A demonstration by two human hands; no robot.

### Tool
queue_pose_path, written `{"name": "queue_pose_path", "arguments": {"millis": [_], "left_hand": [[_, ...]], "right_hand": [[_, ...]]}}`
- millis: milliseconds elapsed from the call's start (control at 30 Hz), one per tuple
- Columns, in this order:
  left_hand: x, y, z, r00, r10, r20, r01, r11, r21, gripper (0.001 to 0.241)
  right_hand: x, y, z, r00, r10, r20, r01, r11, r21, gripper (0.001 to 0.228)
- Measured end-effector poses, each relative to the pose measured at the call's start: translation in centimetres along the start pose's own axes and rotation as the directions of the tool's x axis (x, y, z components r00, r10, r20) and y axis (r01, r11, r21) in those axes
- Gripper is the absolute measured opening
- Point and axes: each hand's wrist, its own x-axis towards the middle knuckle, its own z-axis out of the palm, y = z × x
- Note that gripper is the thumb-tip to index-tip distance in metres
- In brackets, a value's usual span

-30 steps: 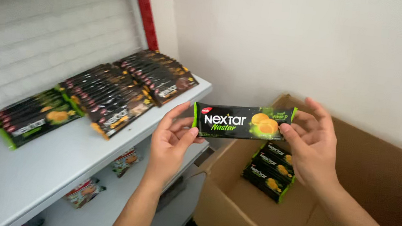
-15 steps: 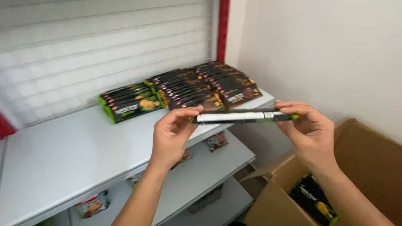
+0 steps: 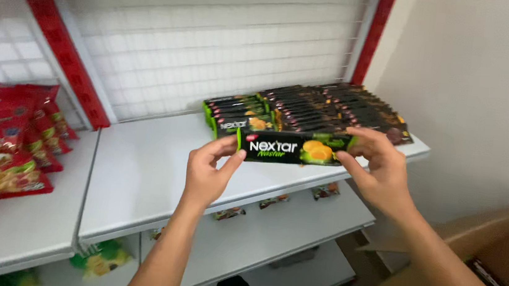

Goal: The person takes individual green and black snacks from a cardboard box and places them onto a white shelf, aligning them with others already there.

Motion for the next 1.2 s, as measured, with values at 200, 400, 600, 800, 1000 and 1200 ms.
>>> {"name": "queue_pose_path", "arguments": {"millis": [200, 400, 600, 800, 1000, 1200], "left_hand": [[4.2, -5.2, -3.5, 0.965, -0.197, -0.173, 0.225, 0.961, 0.162, 0.024], [7.2, -12.1, -6.2, 0.910, -0.392, -0.136, 0.410, 0.802, 0.434, 0.028], [7.5, -13.2, -6.1, 0.830, -0.558, -0.013, 0.462, 0.674, 0.576, 0.029], [8.5, -15.1, -6.1, 0.779, -0.627, 0.021, 0.513, 0.656, 0.554, 0.035], [8.7, -13.1, -5.6, 0.758, -0.651, -0.030, 0.545, 0.608, 0.577, 0.033], [8.0, -16.1, -6.1, 0.815, -0.575, -0.072, 0.481, 0.603, 0.636, 0.019]], "right_hand": [[5.3, 5.4, 6.1, 0.986, 0.110, 0.126, -0.104, 0.993, -0.058, 0.034], [10.7, 8.8, 11.3, 0.877, 0.335, 0.344, -0.175, 0.890, -0.421, 0.025], [10.9, 15.3, 14.0, 0.674, 0.518, 0.527, 0.029, 0.695, -0.719, 0.026], [10.8, 18.7, 16.3, 0.619, 0.567, 0.543, 0.190, 0.563, -0.804, 0.024], [11.1, 21.3, 18.1, 0.667, 0.514, 0.540, 0.278, 0.501, -0.820, 0.021], [10.9, 19.1, 18.5, 0.768, 0.335, 0.546, 0.382, 0.444, -0.811, 0.013]]}}
